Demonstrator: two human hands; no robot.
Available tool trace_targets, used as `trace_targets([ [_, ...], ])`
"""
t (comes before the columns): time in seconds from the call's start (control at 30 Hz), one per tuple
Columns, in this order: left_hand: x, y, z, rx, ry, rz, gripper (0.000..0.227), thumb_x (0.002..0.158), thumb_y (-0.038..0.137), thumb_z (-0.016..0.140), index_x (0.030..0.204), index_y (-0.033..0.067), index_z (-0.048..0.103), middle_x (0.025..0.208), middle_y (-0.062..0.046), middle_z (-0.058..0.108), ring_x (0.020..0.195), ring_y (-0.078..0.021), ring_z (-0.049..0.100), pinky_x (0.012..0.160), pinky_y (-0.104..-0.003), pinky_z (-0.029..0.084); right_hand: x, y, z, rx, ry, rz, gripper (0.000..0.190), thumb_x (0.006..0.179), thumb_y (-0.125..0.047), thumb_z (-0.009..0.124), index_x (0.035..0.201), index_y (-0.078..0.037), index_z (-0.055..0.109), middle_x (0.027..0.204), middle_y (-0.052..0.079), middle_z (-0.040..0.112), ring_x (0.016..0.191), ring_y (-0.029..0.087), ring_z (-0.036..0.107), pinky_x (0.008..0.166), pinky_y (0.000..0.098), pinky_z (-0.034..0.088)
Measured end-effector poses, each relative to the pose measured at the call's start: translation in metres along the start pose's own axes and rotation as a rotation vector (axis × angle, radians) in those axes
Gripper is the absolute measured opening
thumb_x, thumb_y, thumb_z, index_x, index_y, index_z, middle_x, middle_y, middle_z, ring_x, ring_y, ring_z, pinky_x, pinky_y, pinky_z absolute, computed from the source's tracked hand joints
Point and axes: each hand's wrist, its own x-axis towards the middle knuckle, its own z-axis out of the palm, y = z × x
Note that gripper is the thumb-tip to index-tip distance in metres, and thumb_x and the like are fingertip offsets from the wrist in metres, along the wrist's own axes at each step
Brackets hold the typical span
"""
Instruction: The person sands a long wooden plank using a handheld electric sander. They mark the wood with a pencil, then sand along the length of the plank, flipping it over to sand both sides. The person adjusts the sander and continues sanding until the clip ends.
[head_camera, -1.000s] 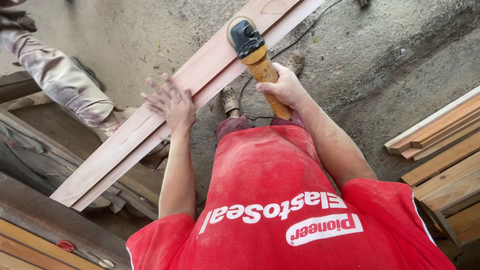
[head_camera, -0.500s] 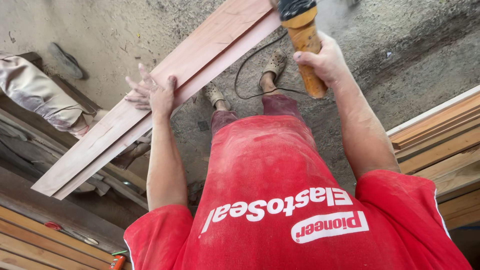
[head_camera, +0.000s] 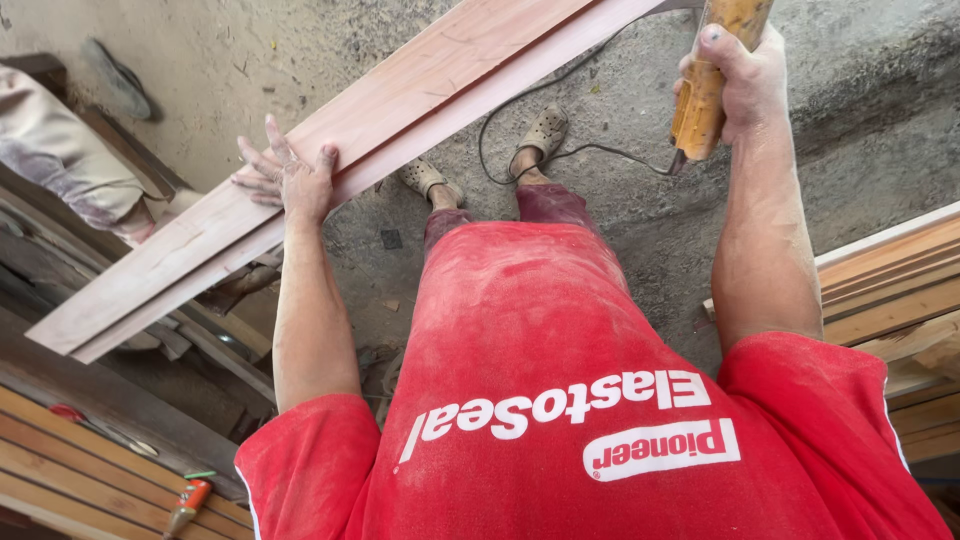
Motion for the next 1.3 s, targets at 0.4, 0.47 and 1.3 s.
trace_targets([
  [0.4,-0.01,0.024,-0.016,-0.023,-0.06,-0.041,0.106,0.088,0.075,0.075,0.168,0.0428,0.012,0.172,-0.013,-0.021,0.143,-0.0639,-0.032,0.114,-0.082,-0.013,-0.03,0.031,0.171,-0.596,-0.326,0.111,0.048,0.082,-0.031,0.083,0.118,-0.005,0.066,0.105,0.01,0.075,0.094,0.017,0.073,0.087,0.0349,0.06],
  [0.47,-0.012,0.022,-0.02,-0.023,-0.058,-0.043,0.107,0.088,0.076,0.077,0.167,0.0426,0.012,0.171,-0.013,-0.02,0.144,-0.0633,-0.032,0.115,-0.081,-0.014,-0.033,0.031,0.182,-0.612,-0.332,0.117,0.048,0.081,-0.032,0.083,0.117,-0.005,0.067,0.104,0.01,0.076,0.093,0.017,0.073,0.086,0.0348,0.06],
  [1.3,-0.01,0.025,-0.016,0.057,-0.058,-0.018,0.106,0.093,0.077,0.073,0.169,0.0435,0.008,0.169,-0.02,-0.023,0.143,-0.0695,-0.027,0.114,-0.086,-0.005,0.0,-0.006,0.051,-0.158,-0.045,0.033,0.054,0.09,-0.026,0.081,0.127,0.002,0.055,0.095,0.01,0.068,0.084,0.02,0.074,0.08,0.0412,0.07],
])
